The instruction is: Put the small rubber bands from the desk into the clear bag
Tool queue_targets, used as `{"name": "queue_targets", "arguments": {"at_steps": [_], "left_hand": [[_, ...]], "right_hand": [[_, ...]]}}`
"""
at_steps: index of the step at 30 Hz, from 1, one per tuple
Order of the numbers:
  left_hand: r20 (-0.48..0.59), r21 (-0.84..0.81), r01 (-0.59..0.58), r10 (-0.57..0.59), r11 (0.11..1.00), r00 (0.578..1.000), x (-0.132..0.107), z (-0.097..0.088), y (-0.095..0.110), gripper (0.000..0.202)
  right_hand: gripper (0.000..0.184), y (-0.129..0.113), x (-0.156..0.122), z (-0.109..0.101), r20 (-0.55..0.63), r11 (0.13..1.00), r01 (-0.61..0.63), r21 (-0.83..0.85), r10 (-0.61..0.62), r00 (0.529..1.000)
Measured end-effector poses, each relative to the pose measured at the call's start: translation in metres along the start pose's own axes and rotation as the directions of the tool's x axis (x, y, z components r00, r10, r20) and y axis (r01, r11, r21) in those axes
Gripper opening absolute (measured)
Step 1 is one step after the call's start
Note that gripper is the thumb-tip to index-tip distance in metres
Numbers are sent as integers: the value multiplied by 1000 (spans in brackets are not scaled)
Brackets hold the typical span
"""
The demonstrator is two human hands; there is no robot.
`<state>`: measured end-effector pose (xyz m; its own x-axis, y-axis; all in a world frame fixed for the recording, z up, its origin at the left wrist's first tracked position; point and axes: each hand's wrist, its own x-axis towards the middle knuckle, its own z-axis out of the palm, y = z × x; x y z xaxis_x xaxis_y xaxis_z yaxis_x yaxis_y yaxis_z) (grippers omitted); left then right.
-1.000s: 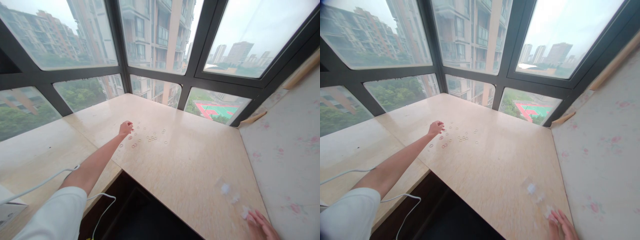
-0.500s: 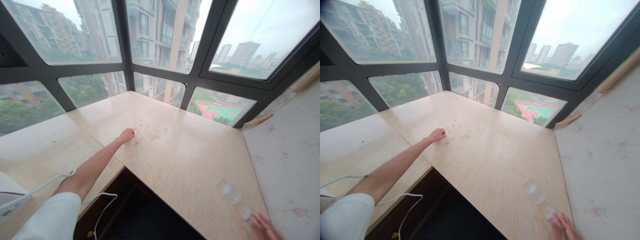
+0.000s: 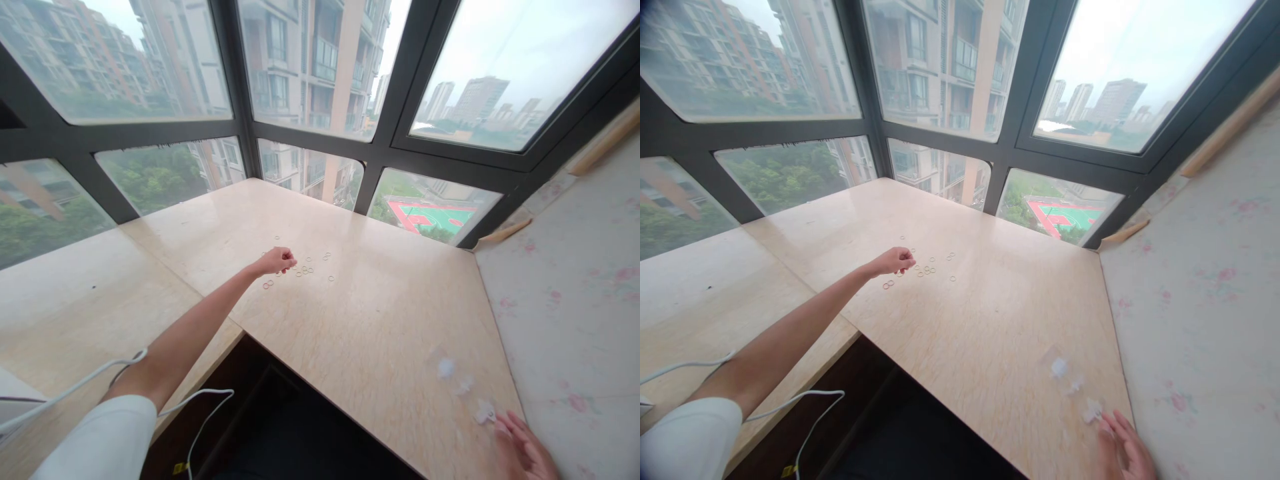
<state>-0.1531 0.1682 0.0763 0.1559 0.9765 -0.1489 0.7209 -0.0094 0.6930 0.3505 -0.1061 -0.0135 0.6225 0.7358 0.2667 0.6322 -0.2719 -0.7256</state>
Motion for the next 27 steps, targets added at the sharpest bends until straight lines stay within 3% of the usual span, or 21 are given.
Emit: {"name": "queue_targets", "arguments": {"at_steps": [3,5,13,24,27], "left_hand": [[141,-46,-20,26,999,990,1,15,11,24],[172,-9,-11,12,1000,985,0,21,13,29],[-89,385,1,36,923,995,0,23,-3,23],[-10,453,213,-234,866,972,-12,1,-33,21],[-48,460,247,-254,853,966,-16,-4,-36,23]], "right_hand": [[39,-16,-2,-2,-5,995,-101,-13,101,995],[40,-20,-3,-2,0,993,-115,-6,115,993],[39,-19,-2,-4,1,994,-106,8,106,994],[38,-15,-2,-1,8,996,-75,39,75,997],[39,-14,-2,0,10,996,-81,45,81,997]]}}
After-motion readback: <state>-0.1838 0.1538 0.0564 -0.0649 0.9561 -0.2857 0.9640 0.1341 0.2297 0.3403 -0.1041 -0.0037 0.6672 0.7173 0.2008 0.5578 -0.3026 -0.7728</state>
